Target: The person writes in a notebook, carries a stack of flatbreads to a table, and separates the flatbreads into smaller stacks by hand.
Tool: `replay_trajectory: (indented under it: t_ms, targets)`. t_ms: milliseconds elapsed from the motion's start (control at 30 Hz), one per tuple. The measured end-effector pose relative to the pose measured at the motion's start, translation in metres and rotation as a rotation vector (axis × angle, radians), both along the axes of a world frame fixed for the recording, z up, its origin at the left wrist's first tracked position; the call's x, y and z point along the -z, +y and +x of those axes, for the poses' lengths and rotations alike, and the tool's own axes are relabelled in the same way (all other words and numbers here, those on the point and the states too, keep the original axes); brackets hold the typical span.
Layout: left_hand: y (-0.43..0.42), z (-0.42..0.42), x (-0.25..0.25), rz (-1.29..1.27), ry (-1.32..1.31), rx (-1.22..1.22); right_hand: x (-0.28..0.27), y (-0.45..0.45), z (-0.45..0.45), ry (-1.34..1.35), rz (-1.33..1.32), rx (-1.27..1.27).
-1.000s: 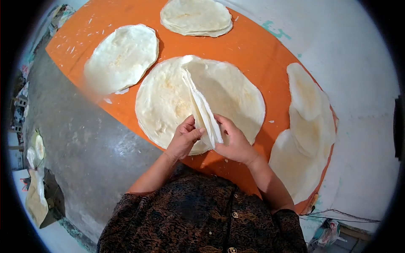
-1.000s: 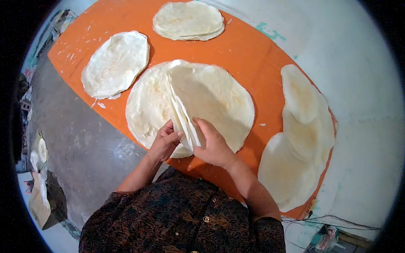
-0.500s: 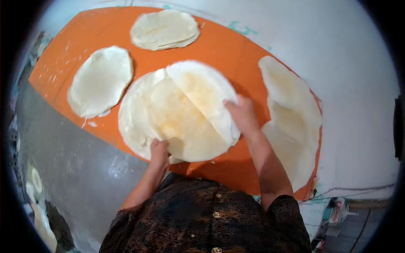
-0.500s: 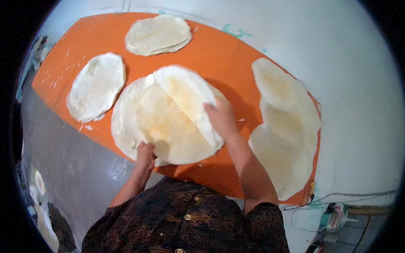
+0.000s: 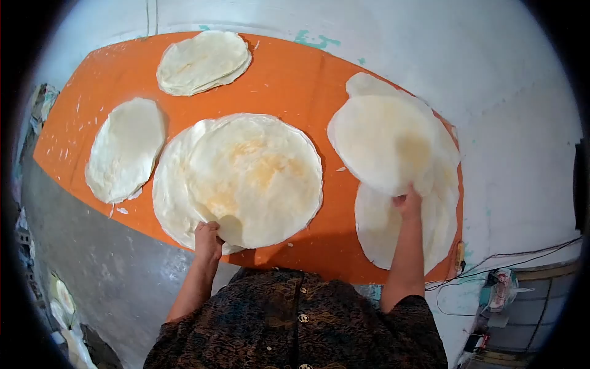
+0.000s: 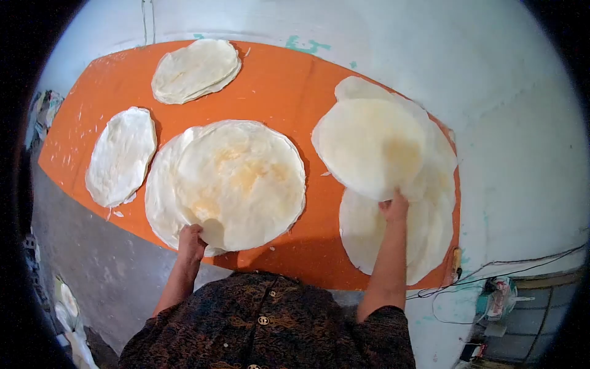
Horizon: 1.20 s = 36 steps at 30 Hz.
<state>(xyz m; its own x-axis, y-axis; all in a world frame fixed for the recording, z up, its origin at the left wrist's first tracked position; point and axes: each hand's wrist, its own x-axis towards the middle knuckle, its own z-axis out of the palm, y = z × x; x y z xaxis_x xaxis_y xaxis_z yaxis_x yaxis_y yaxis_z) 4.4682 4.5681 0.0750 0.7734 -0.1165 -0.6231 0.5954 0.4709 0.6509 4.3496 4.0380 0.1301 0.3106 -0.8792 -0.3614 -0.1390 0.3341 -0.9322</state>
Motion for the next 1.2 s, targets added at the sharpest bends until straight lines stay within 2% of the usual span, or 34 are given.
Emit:
replay_trajectory:
  t_ms: [67, 133, 200, 233, 267, 300, 333, 400, 500, 533, 733, 833, 933, 1033, 1200]
  targets:
    - [-0.003, 0.000, -0.014, -0.076, -0.021, 0.008, 0.031, 0.011, -0.010, 0.474, -0.441, 0.115]
    - [-0.010, -0.003, -0.039, -0.159, -0.063, 0.007, 0.043, 0.035, -0.006, 0.803, -1.073, 0.246]
    - [-0.009, -0.005, -0.047, -0.238, -0.140, 0.067, 0.020, 0.082, 0.013, 0.541, -0.912, -0.158]
    - [-0.010, -0.004, -0.048, -0.280, -0.180, 0.088, 0.025, 0.105, 0.026, 0.323, -0.883, -0.359]
    - [-0.011, -0.004, -0.049, -0.276, -0.210, 0.109, 0.009, 0.149, 0.045, 0.186, -0.747, -0.519]
    - [-0.013, -0.004, -0.049, -0.269, -0.240, 0.125, 0.007, 0.183, 0.058, 0.049, -0.917, -0.736]
    - [-0.014, -0.003, -0.049, -0.259, -0.270, 0.136, -0.004, 0.220, 0.068, 0.089, -0.754, -0.973]
    - [-0.016, -0.003, -0.047, -0.304, -0.292, 0.125, -0.026, 0.283, 0.082, -0.055, -0.615, -1.320]
    - [-0.015, -0.003, -0.057, -0.335, -0.298, 0.116, -0.034, 0.335, 0.095, -0.020, -0.592, -1.584]
    - [-0.015, -0.002, -0.057, -0.322, -0.309, 0.129, -0.032, 0.341, 0.100, -0.023, -0.759, -1.637]
    - [-0.013, 0.000, -0.064, -0.372, -0.299, 0.165, -0.047, 0.345, 0.099, 0.073, -0.689, -1.609]
    - [-0.015, 0.003, -0.064, -0.341, -0.306, 0.173, -0.043, 0.339, 0.101, -0.096, -0.307, -1.606]
    - [-0.019, 0.004, -0.068, -0.269, -0.319, 0.171, -0.044, 0.336, 0.099, -0.076, -0.084, -1.560]
    - [-0.023, 0.006, -0.068, -0.214, -0.375, 0.170, -0.032, 0.335, 0.098, -0.127, -0.193, -1.561]
    - [-0.021, 0.007, -0.062, -0.216, -0.358, 0.157, -0.039, 0.331, 0.100, -0.112, -0.052, -1.549]
